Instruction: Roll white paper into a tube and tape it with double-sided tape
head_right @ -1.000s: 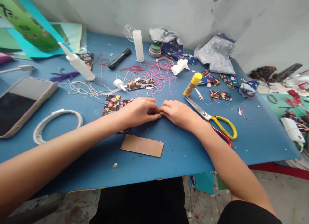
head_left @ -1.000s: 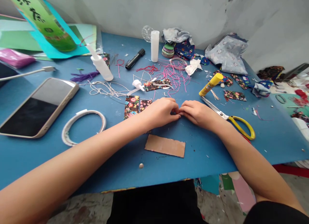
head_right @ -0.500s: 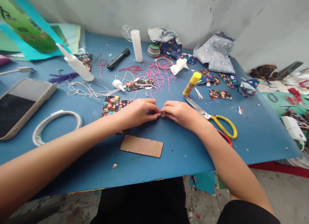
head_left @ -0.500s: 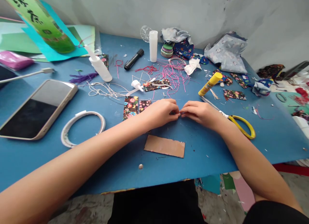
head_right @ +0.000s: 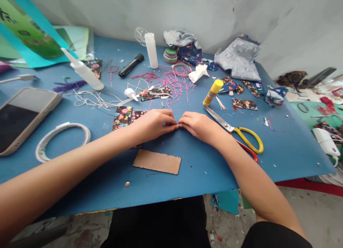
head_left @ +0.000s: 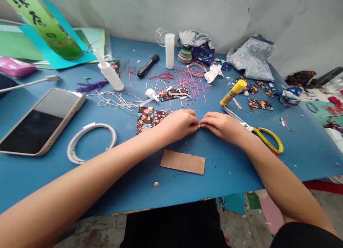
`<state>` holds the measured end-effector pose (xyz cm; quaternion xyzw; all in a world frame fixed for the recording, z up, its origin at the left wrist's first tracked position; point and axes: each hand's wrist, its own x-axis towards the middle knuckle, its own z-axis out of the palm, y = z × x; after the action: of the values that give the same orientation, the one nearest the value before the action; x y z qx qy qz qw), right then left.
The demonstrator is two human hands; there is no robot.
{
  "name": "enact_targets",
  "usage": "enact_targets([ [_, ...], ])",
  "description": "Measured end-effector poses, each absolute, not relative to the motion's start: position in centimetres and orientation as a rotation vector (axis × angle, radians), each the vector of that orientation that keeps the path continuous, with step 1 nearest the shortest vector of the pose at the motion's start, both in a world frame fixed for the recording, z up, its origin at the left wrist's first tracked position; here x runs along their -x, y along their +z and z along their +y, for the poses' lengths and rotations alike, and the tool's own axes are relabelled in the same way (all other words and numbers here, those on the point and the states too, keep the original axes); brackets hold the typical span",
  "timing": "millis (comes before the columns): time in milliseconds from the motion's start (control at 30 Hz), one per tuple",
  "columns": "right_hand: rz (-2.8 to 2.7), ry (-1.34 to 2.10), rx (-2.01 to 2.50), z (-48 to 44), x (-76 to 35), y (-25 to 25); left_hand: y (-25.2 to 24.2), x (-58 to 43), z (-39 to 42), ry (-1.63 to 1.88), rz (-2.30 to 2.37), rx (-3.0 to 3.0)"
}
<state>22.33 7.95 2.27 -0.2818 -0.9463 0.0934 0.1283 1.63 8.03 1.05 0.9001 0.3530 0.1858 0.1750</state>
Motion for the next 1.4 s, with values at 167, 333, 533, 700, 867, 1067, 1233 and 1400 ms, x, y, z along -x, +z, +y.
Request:
enact_targets([
  [167, -2.739, 0.253, 0.801, 8.0, -22.4, 2.4, 1.2, -1.6, 8.0, 0.527, 0.965, -2.596],
  [333, -2.751, 0.189, 0.813, 8.0, -22.3, 2.4, 1.2, -1.3, 8.3, 0.524, 0.926, -2.577],
  [533, -2.659, 0.171, 0.836, 8.3, -22.3, 1.5, 1.0, -1.1, 8.7, 0.573, 0.930, -2.527],
  [700, -2.626, 0.371, 0.824, 8.5, -22.6, 1.3, 0.9, -1.1, 8.6, 0.564, 0.917, -2.537],
  [867, -2.662, 0.370, 0.813, 8.5, -22.5, 1.6, 0.9, -1.1, 8.5, 0.559, 0.902, -2.540],
  [1067, -2.674, 0.298, 0.818, 8.4, -22.1, 1.6, 1.0, -1.1, 8.5, 0.546, 0.913, -2.531],
  [1233, -2.656, 0.336, 0.823, 8.4, -22.0, 1.4, 1.1, -1.1, 8.6, 0.550, 0.919, -2.535],
  [1400, -2.648, 0.406, 0.845, 8.4, -22.1, 1.4, 1.1, -1.1, 8.6, 0.544, 0.913, -2.517],
])
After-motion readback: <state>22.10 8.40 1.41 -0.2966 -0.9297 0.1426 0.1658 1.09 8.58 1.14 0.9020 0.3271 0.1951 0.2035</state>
